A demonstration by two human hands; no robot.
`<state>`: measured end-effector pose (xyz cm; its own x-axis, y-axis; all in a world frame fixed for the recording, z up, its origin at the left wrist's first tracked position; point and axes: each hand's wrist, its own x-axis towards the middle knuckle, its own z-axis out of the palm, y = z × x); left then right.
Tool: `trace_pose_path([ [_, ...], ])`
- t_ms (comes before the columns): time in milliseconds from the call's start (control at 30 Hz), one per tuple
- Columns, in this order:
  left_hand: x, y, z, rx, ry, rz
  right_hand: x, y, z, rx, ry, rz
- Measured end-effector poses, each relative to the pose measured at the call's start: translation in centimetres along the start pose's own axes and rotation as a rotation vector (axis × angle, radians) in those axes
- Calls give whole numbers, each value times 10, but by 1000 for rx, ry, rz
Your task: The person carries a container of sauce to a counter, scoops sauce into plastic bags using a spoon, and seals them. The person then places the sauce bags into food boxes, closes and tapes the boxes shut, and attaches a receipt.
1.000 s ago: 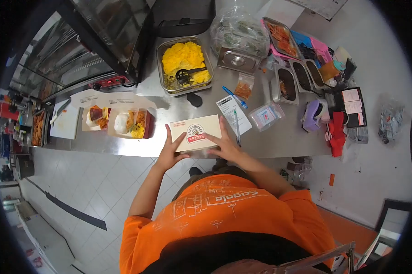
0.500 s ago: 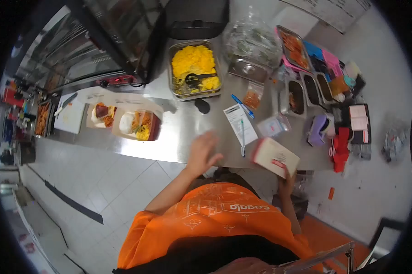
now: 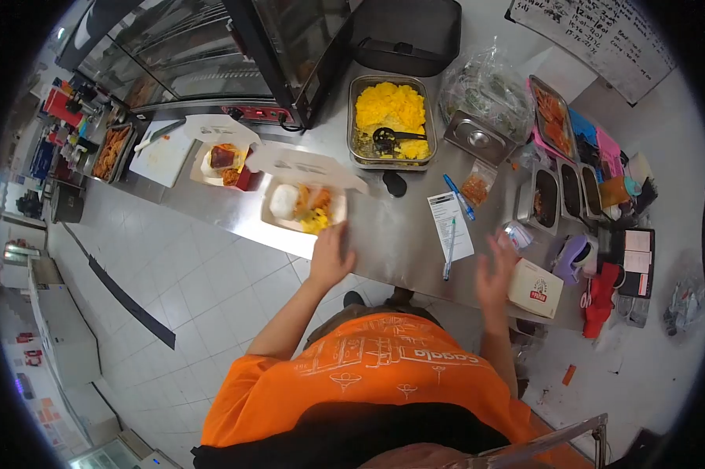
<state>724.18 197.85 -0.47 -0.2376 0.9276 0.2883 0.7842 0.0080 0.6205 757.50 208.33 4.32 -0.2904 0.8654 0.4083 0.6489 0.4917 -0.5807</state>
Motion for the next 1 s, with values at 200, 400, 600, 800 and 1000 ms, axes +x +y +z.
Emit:
trace_pose_path([
  [200,-17,49,-6,-258,-216,126,68,-83,59,234,-262,-124],
  [400,11,39,-36,17,464,66,41,-61,66,280,-542,-160],
  [600,9,-52,-15,-110,-191,-107,-30,-73,105,87,-409,25],
  [800,-3,-28,-5,-481,-130,-304,-22,-68,114,417,-359,280],
  [1000,-3,9,-34,-250,-373,-582,-1,-56,102,285,-500,210],
])
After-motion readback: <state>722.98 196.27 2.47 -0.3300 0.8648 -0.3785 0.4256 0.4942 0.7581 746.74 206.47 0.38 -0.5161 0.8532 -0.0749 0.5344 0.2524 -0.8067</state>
